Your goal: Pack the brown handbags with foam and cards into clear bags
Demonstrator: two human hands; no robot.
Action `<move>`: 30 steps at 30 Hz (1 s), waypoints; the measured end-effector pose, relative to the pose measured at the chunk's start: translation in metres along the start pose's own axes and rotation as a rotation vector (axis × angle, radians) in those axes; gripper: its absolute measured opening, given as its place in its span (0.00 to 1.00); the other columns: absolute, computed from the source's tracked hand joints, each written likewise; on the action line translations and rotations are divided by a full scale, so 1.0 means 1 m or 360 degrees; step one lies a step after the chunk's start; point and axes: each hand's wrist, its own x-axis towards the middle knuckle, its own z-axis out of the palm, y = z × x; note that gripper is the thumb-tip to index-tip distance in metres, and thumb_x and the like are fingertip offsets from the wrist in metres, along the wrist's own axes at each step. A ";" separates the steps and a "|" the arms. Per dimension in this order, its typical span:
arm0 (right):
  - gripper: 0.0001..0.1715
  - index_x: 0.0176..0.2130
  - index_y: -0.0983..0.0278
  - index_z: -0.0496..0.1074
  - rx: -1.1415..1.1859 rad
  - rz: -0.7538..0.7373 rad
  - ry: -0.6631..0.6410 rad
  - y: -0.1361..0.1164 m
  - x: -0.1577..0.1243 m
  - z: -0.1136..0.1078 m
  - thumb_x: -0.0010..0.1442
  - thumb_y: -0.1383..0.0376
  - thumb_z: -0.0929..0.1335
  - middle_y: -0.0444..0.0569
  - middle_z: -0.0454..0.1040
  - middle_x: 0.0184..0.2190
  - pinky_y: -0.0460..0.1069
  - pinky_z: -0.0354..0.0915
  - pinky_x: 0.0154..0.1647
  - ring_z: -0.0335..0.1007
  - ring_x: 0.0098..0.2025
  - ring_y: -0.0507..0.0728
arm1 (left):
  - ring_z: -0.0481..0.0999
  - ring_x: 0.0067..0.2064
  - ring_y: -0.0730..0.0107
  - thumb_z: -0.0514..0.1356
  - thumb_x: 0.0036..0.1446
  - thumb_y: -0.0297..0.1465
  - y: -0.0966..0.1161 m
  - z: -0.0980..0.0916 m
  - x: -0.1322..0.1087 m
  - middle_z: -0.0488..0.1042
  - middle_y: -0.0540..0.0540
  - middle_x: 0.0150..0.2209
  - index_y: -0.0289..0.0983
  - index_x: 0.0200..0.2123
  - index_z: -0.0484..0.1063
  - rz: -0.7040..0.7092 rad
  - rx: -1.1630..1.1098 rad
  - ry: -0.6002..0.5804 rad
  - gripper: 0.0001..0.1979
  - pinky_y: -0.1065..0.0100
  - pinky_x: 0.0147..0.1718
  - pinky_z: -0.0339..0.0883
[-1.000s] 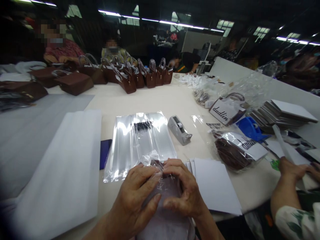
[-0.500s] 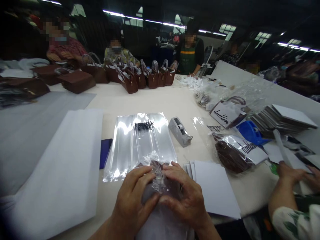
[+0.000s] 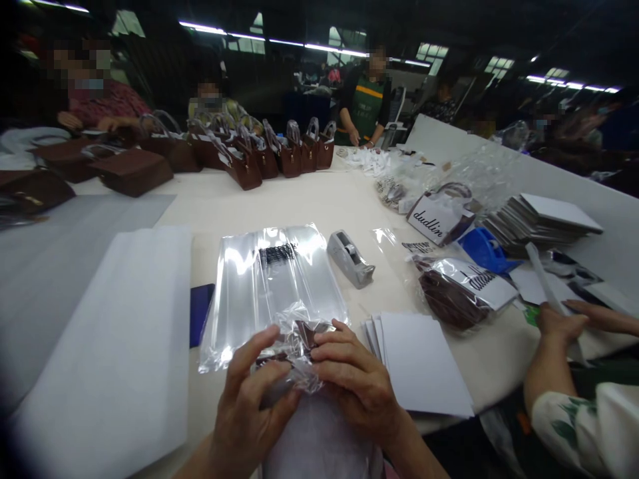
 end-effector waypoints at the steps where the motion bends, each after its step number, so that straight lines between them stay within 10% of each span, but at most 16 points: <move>1: 0.18 0.45 0.58 0.69 0.0002 -0.0001 -0.0010 0.001 -0.001 0.000 0.54 0.74 0.66 0.49 0.72 0.41 0.67 0.53 0.57 0.64 0.51 0.61 | 0.61 0.55 0.56 0.58 0.53 0.24 -0.002 -0.001 0.000 0.59 0.33 0.54 0.31 0.48 0.62 -0.0057 0.0003 -0.0065 0.18 0.56 0.48 0.65; 5: 0.19 0.44 0.58 0.69 -0.0004 0.0003 -0.0052 0.003 -0.002 -0.003 0.54 0.74 0.66 0.49 0.71 0.42 0.66 0.53 0.57 0.63 0.51 0.60 | 0.59 0.58 0.56 0.57 0.54 0.28 -0.008 -0.011 0.015 0.63 0.38 0.53 0.36 0.56 0.55 -0.0070 -0.0166 -0.0640 0.26 0.47 0.56 0.53; 9: 0.18 0.43 0.58 0.70 -0.0016 0.0018 -0.0077 0.003 -0.001 -0.005 0.53 0.75 0.66 0.48 0.70 0.41 0.64 0.53 0.58 0.63 0.52 0.60 | 0.69 0.47 0.66 0.57 0.53 0.26 -0.010 -0.020 0.032 0.70 0.45 0.42 0.39 0.49 0.65 -0.0178 -0.0470 -0.0831 0.18 0.54 0.54 0.58; 19: 0.29 0.53 0.56 0.60 0.0150 0.0958 0.0027 -0.009 -0.011 0.000 0.53 0.64 0.68 0.49 0.56 0.58 0.58 0.52 0.60 0.50 0.61 0.61 | 0.73 0.39 0.72 0.56 0.55 0.21 0.009 -0.010 0.013 0.73 0.49 0.27 0.35 0.34 0.73 0.0246 -0.0117 -0.0312 0.07 0.58 0.51 0.62; 30: 0.29 0.55 0.57 0.60 0.0334 0.1058 -0.0059 -0.015 -0.017 -0.009 0.54 0.66 0.67 0.51 0.54 0.60 0.58 0.48 0.61 0.46 0.62 0.60 | 0.75 0.42 0.69 0.50 0.60 0.22 0.010 0.003 -0.021 0.76 0.51 0.29 0.33 0.33 0.73 0.0448 0.0167 -0.0135 0.11 0.38 0.58 0.42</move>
